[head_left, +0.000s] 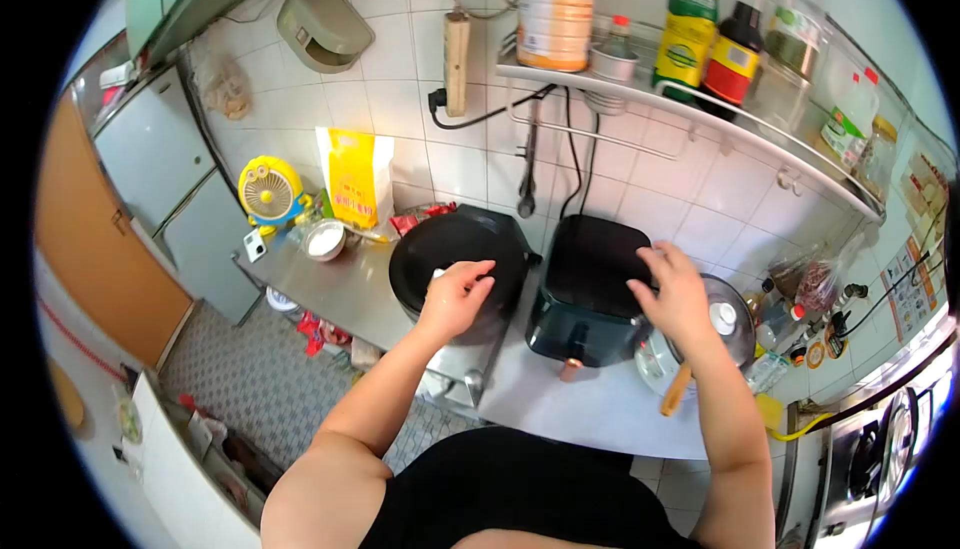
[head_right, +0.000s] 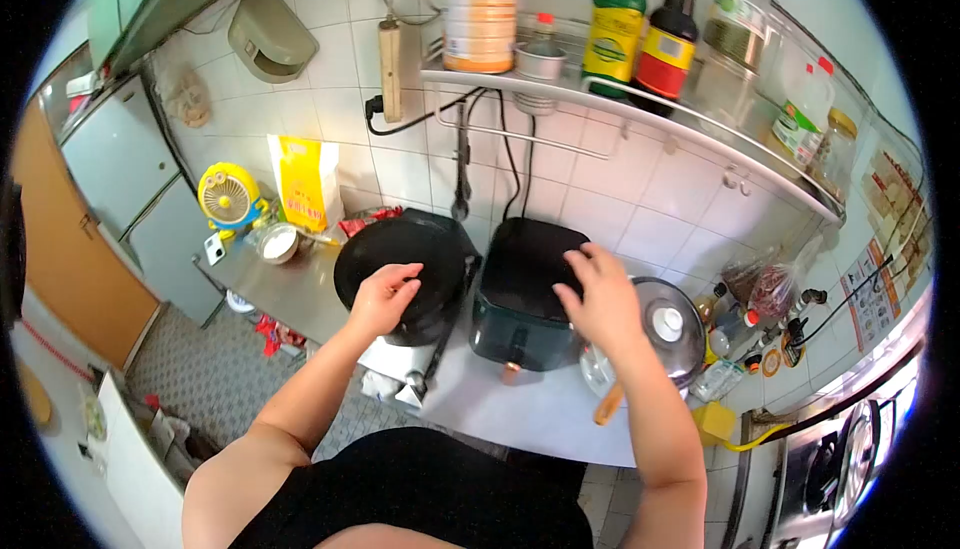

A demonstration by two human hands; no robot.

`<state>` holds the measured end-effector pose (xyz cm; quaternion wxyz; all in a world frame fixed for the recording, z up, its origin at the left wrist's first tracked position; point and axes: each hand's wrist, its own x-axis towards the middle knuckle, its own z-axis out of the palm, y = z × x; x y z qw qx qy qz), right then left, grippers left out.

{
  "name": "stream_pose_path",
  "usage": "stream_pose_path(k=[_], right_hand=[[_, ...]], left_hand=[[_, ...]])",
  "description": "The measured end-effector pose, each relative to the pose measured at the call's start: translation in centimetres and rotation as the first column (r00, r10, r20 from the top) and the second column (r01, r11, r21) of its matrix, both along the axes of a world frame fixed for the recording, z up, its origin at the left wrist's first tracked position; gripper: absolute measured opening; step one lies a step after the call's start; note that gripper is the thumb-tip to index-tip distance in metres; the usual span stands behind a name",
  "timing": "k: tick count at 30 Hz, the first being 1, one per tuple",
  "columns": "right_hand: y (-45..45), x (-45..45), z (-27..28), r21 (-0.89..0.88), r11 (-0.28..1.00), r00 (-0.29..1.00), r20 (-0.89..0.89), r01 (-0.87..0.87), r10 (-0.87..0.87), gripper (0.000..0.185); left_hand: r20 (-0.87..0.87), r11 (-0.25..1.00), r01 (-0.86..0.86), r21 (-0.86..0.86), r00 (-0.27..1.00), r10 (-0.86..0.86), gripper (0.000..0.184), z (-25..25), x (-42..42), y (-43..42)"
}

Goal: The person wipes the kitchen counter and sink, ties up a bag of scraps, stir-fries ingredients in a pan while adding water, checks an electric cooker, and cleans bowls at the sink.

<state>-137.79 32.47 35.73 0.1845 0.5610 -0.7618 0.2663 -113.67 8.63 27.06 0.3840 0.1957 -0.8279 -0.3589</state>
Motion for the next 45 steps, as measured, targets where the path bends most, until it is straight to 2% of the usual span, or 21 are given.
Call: stream_pose_path(k=[1, 2, 3, 5, 7, 9, 11, 13, 15, 16, 19, 20, 23, 24, 27, 30, 34, 37, 40, 43, 45], right_hand=[[-2.2, 2.1, -0.3, -0.012, 0.998, 0.998, -0.021, -0.055, 0.055, 0.046], [-4.9, 4.1, -0.2, -0.040, 0.994, 0.995, 0.007, -0.103, 0.104, 0.046], [-7.6, 6.3, 0.0, -0.065, 0.986, 0.987, 0.044, -0.153, 0.156, 0.045], [-13.3, 9.2, 1.0, -0.096, 0.958, 0.951, 0.128, -0.270, 0.280, 0.047], [-18.9, 10.9, 3.0, -0.121, 0.947, 0.924, 0.214, -0.297, 0.317, 0.051], [-24.2, 12.2, 5.7, -0.287, 0.908, 0.856, 0.333, -0.307, 0.395, 0.058], [-29.8, 11.3, 7.4, -0.387, 0.898, 0.852, 0.376, -0.212, 0.363, 0.070], [-33.6, 11.0, 10.2, -0.305, 0.951, 0.877, 0.441, -0.056, 0.193, 0.080], [-37.3, 9.2, 10.7, -0.296, 0.949, 0.787, 0.609, 0.108, 0.100, 0.085], [-38.5, 8.6, 10.7, -0.284, 0.941, 0.731, 0.680, 0.185, 0.062, 0.088], [-40.1, 7.5, 11.4, -0.240, 0.950, 0.590, 0.803, 0.197, 0.081, 0.083], [-40.3, 7.2, 11.9, -0.188, 0.974, 0.504, 0.858, 0.126, 0.101, 0.078], [-40.7, 6.9, 12.8, -0.098, 0.995, 0.548, 0.831, -0.028, 0.097, 0.070], [-40.8, 7.0, 13.0, -0.076, 0.995, 0.542, 0.835, -0.067, 0.100, 0.060], [-42.1, 5.0, 11.6, -0.318, 0.908, 0.375, 0.834, -0.272, 0.405, 0.058], [-42.2, 4.2, 11.4, -0.380, 0.871, 0.258, 0.848, -0.312, 0.463, 0.058], [-42.1, 4.2, 11.4, -0.348, 0.907, 0.339, 0.845, -0.238, 0.414, 0.057], [-42.4, 3.8, 11.2, -0.309, 0.924, 0.457, 0.805, -0.223, 0.380, 0.054], [-42.1, 3.0, 11.4, -0.277, 0.907, 0.464, 0.789, -0.318, 0.404, 0.050], [-42.2, 3.0, 11.2, -0.278, 0.911, 0.462, 0.793, -0.303, 0.396, 0.048], [-42.3, 3.6, 11.2, -0.287, 0.920, 0.533, 0.752, -0.266, 0.389, 0.047]], left_hand=[[-0.064, 0.995, 0.020, 0.095, 0.998, -0.014, 0.029, -1.1, 0.2, -3.1], [-0.042, 0.971, -0.011, 0.238, 0.999, 0.021, 0.030, -1.9, 0.2, -6.2], [-0.129, 0.898, 0.067, 0.435, 0.992, -0.012, 0.031, -0.6, 0.7, -8.4], [-0.142, 0.866, 0.046, 0.498, 0.989, 0.030, 0.034, 1.4, 1.2, -13.7], [-0.213, 0.831, 0.088, 0.549, 0.976, 0.038, 0.036, 4.2, 0.7, -19.1], [-0.397, 0.779, 0.215, 0.589, 0.917, 0.047, 0.038, 7.5, -0.9, -23.1], [-0.421, 0.781, 0.259, 0.568, 0.907, 0.006, 0.037, 10.6, -2.8, -25.6], [-0.403, 0.720, 0.287, 0.632, 0.915, -0.011, 0.035, 12.8, -4.9, -27.1], [-0.346, 0.587, 0.286, 0.758, 0.938, -0.011, 0.032, 14.2, -6.6, -27.7], [-0.353, 0.572, 0.329, 0.751, 0.933, -0.073, 0.031, 13.9, -7.2, -28.2], [-0.384, 0.548, 0.426, 0.720, 0.902, -0.197, 0.028, 13.7, -8.9, -29.6], [-0.397, 0.557, 0.434, 0.708, 0.897, -0.195, 0.028, 13.5, -9.1, -29.9], [-0.385, 0.537, 0.423, 0.730, 0.903, -0.189, 0.025, 14.1, -7.9, -29.5], [-0.378, 0.514, 0.431, 0.741, 0.901, -0.211, 0.024, 14.1, -7.7, -29.6], [-0.385, 0.432, 0.459, 0.777, 0.888, -0.250, 0.022, 14.7, -6.9, -29.4], [-0.363, 0.380, 0.454, 0.806, 0.886, -0.290, 0.020, 15.1, -6.7, -29.4], [-0.260, 0.423, 0.403, 0.811, 0.897, -0.357, 0.021, 16.0, -6.0, -28.7], [-0.242, 0.473, 0.400, 0.785, 0.901, -0.361, 0.024, 15.3, -7.4, -29.4], [-0.238, 0.464, 0.429, 0.775, 0.878, -0.415, 0.024, 14.9, -8.2, -30.3], [-0.281, 0.434, 0.438, 0.787, 0.881, -0.380, 0.022, 14.9, -8.3, -30.1], [-0.336, 0.425, 0.430, 0.796, 0.899, -0.281, 0.021, 14.9, -8.3, -29.1]])
